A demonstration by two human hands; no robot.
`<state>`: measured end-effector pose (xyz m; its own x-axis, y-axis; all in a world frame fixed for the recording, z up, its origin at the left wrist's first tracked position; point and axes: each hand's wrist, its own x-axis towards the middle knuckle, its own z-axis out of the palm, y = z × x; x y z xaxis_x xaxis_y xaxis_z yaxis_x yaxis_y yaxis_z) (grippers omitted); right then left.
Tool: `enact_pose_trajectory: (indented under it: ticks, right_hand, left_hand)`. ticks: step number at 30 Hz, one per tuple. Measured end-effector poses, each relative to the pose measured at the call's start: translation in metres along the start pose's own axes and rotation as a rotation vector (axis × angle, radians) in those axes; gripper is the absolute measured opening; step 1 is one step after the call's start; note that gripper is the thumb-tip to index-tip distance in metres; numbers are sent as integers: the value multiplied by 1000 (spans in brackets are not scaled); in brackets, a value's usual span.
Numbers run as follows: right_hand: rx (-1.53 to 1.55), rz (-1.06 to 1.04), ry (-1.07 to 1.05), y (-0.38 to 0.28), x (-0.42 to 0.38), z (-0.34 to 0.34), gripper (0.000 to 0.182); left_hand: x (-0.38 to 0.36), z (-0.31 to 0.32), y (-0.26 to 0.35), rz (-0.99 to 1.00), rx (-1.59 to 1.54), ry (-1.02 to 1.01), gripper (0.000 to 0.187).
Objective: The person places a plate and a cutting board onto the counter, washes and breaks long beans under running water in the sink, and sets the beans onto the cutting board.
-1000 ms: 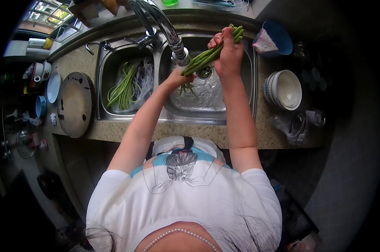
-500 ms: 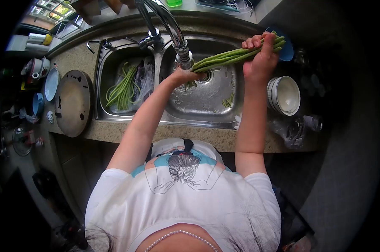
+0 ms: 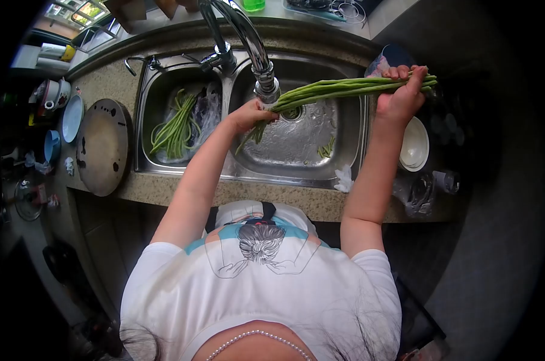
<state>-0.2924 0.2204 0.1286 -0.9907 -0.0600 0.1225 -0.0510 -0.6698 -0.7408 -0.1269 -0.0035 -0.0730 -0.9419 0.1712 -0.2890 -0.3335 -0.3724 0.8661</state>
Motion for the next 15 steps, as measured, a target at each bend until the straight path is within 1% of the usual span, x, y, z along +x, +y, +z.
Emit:
enact_pose_trajectory:
  ticks: [1, 3, 4, 7, 8, 10, 11, 13, 14, 15]
  right_hand:
    - [-3, 2, -4, -1, 1, -2, 24]
    - [-4, -8, 65, -3, 2, -5, 24]
    - [-13, -18, 59, -4, 3, -8, 24]
    - [-15, 1, 46, -6, 3, -12, 25]
    - [-20, -11, 88, -8, 3, -11, 25]
    - [-32, -19, 98, -11, 3, -9, 25]
    - [-43, -31, 109, -12, 4, -9, 25]
    - [-52, -38, 106, -13, 5, -12, 25]
    - [-58, -41, 98, -12, 5, -12, 25]
    - [-59, -38, 94, -13, 3, -10, 25]
  left_hand:
    - [1, -3, -1, 3, -4, 2, 24]
    - [1, -7, 3, 18, 12, -23, 25]
    - [-6, -4, 14, -34, 94, 17, 24]
    - [5, -4, 5, -20, 178, 75, 24]
    - [8, -4, 1, -19, 177, 77, 24]
    - [8, 0, 1, 59, 189, 99, 25]
    - [11, -2, -3, 60, 189, 97, 25]
    - [13, -2, -6, 159, 273, 176, 31]
    - [15, 0, -7, 160, 272, 177, 31]
    - [8, 14, 11, 132, 613, 326, 31]
